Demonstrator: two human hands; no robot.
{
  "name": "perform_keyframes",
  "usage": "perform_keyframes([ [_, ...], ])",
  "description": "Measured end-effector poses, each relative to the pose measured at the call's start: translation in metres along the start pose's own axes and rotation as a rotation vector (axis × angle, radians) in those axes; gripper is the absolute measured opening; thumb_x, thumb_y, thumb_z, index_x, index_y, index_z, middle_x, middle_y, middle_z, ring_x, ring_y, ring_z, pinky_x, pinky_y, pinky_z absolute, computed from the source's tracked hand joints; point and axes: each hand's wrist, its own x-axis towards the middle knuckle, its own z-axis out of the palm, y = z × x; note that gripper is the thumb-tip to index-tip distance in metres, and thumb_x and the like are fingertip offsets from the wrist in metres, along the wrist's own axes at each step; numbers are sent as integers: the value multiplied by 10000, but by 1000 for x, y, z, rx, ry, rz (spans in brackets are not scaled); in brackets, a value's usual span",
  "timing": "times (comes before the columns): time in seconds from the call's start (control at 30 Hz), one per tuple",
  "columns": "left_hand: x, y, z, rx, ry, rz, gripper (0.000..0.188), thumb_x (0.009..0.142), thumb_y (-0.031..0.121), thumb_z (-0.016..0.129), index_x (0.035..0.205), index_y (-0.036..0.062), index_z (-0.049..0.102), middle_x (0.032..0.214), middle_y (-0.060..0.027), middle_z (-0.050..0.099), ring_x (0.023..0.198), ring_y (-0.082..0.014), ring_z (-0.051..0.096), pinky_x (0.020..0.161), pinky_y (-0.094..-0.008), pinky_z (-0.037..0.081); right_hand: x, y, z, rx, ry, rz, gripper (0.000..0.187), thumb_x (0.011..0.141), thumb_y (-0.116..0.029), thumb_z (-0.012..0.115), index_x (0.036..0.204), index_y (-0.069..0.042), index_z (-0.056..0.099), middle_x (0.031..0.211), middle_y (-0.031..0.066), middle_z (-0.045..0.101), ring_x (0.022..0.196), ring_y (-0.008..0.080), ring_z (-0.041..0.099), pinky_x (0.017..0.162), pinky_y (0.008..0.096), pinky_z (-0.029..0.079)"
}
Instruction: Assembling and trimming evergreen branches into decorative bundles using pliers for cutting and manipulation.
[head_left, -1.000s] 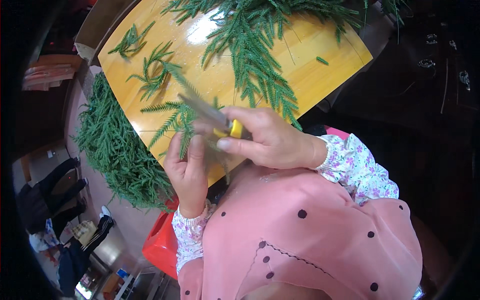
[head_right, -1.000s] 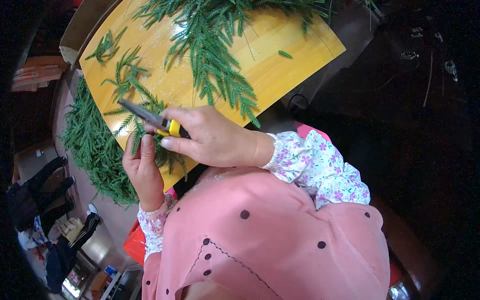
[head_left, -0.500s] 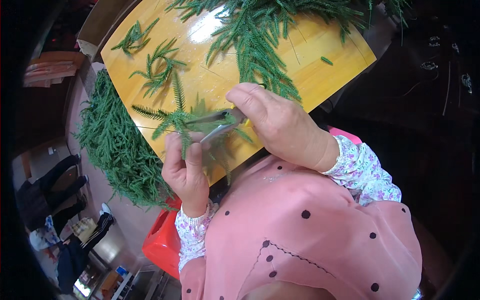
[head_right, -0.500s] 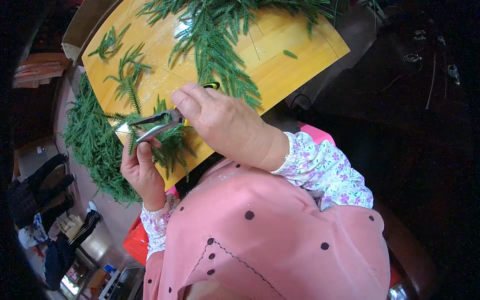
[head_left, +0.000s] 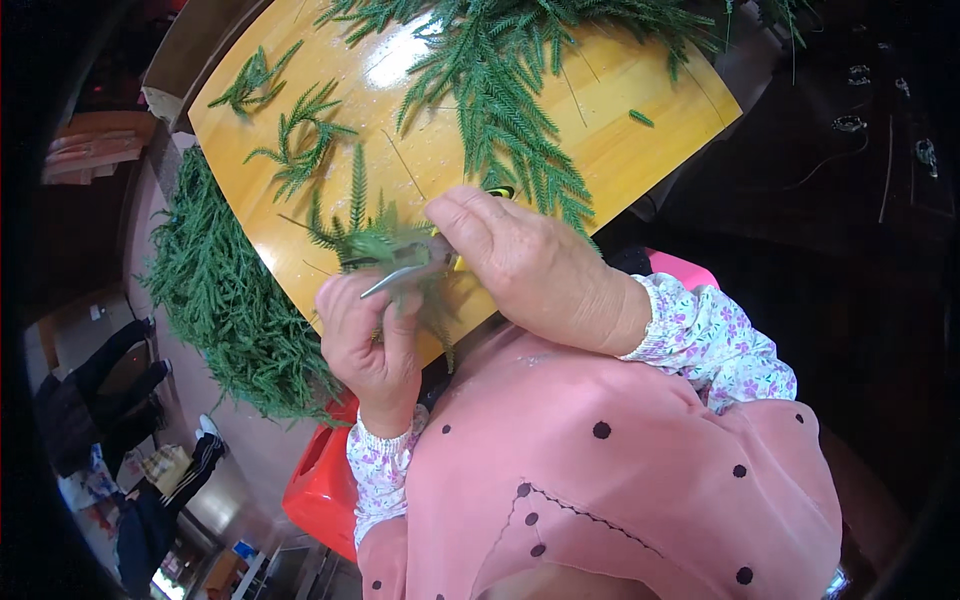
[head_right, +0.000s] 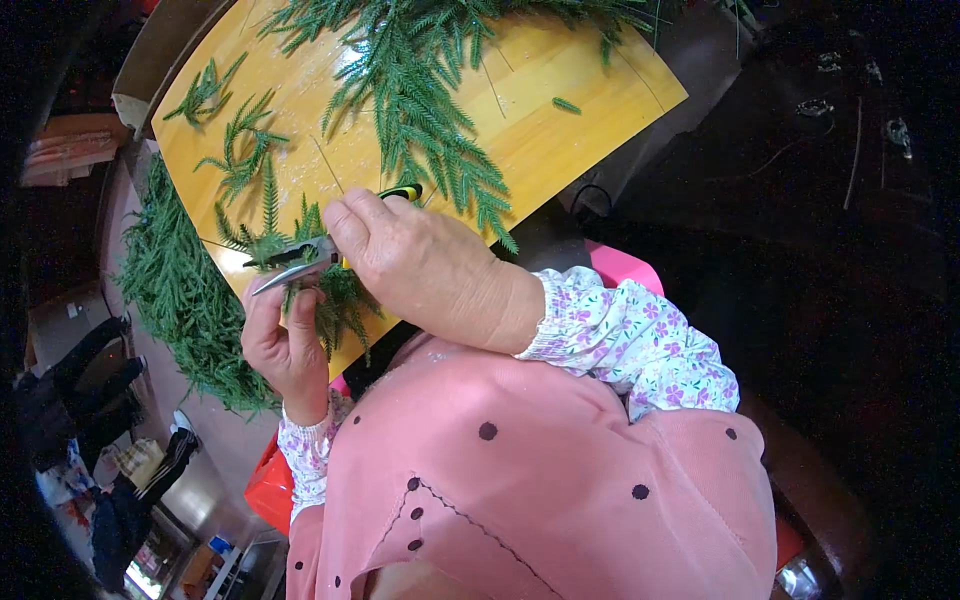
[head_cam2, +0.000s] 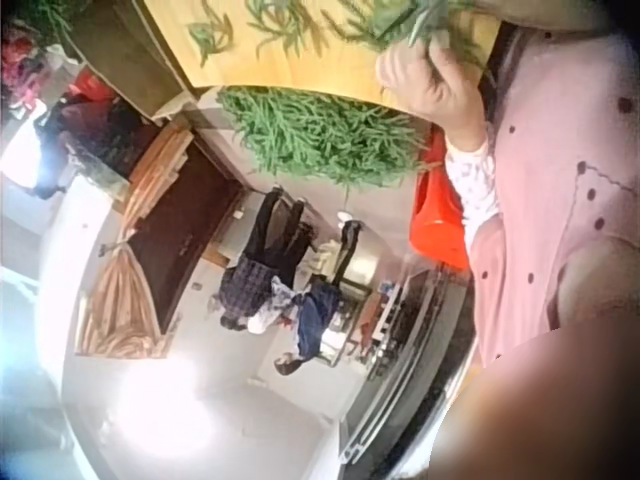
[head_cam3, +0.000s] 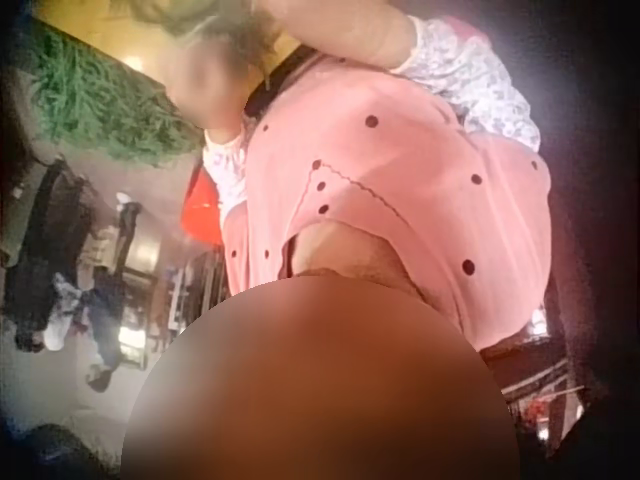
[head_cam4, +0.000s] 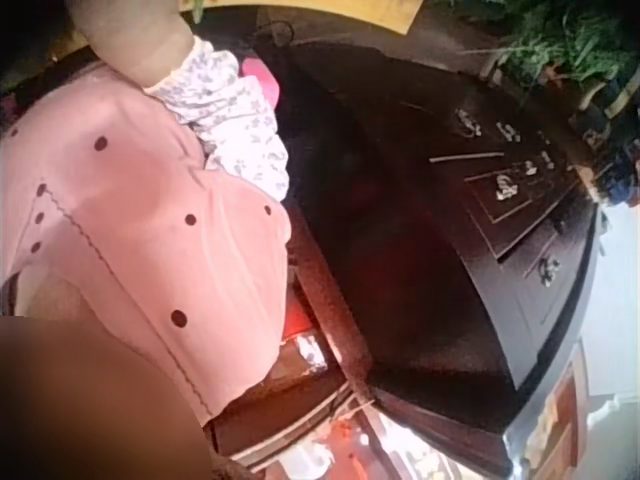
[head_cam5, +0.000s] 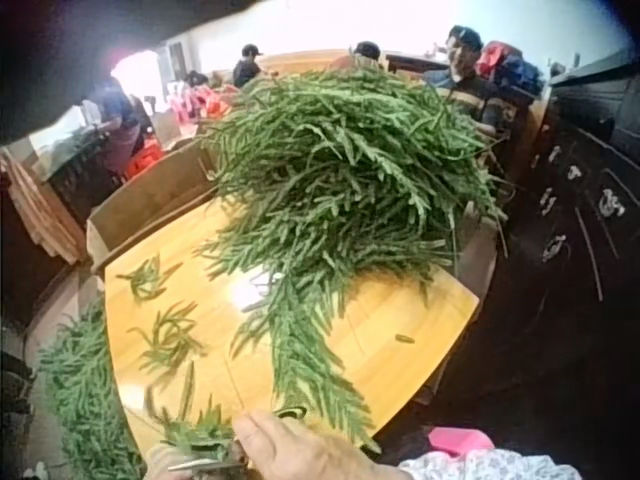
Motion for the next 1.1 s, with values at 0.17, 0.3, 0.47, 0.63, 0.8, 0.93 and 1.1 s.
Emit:
perform_keyframes([
  [0.17,6,1,2,110,-97,103,138,779,123,722,848,22,657,780,-75,614,743,-244,560,842,-390,374,-1,0,0,-28,1,11,426,797,-26,556,1200,64,449,1125,203,557,1018,329,603,811,357,529],
  [0.3,9,1,4,86,-116,96,131,779,110,716,866,27,664,767,-68,605,743,-232,555,813,-366,367,-3,-1,4,-28,-5,21,428,792,-29,549,1193,78,447,1127,212,548,985,326,605,796,355,528],
  [0.47,8,5,7,-22,-121,-25,121,790,109,704,874,31,666,740,-64,586,717,-225,535,761,-352,355,-2,4,14,-66,46,-19,429,786,-39,545,1184,90,448,1119,215,548,950,325,604,791,345,524],
  [0.63,15,2,7,102,-212,35,114,812,118,682,896,41,678,724,-65,581,687,-221,517,716,-340,339,-5,15,23,-45,71,-26,376,786,-46,544,1133,86,484,1092,209,558,935,320,604,790,348,522],
  [0.8,18,5,9,201,-247,103,118,822,112,666,920,50,688,727,-70,596,679,-228,521,698,-336,337,-5,19,24,-82,134,-82,292,781,-61,553,1044,64,532,1045,191,574,928,311,601,781,348,518],
  [0.93,12,9,10,104,-228,-68,112,828,105,659,921,50,689,740,-73,612,688,-237,536,707,-342,353,0,15,21,-167,120,-75,270,767,-84,567,1005,40,545,1006,162,581,931,296,592,752,337,511],
  [1.1,11,6,13,58,-201,-69,109,845,106,645,921,42,689,782,-80,643,729,-248,570,741,-348,382,3,21,23,-225,152,-134,260,753,-108,577,977,20,555,966,136,581,901,271,580,710,328,496],
])
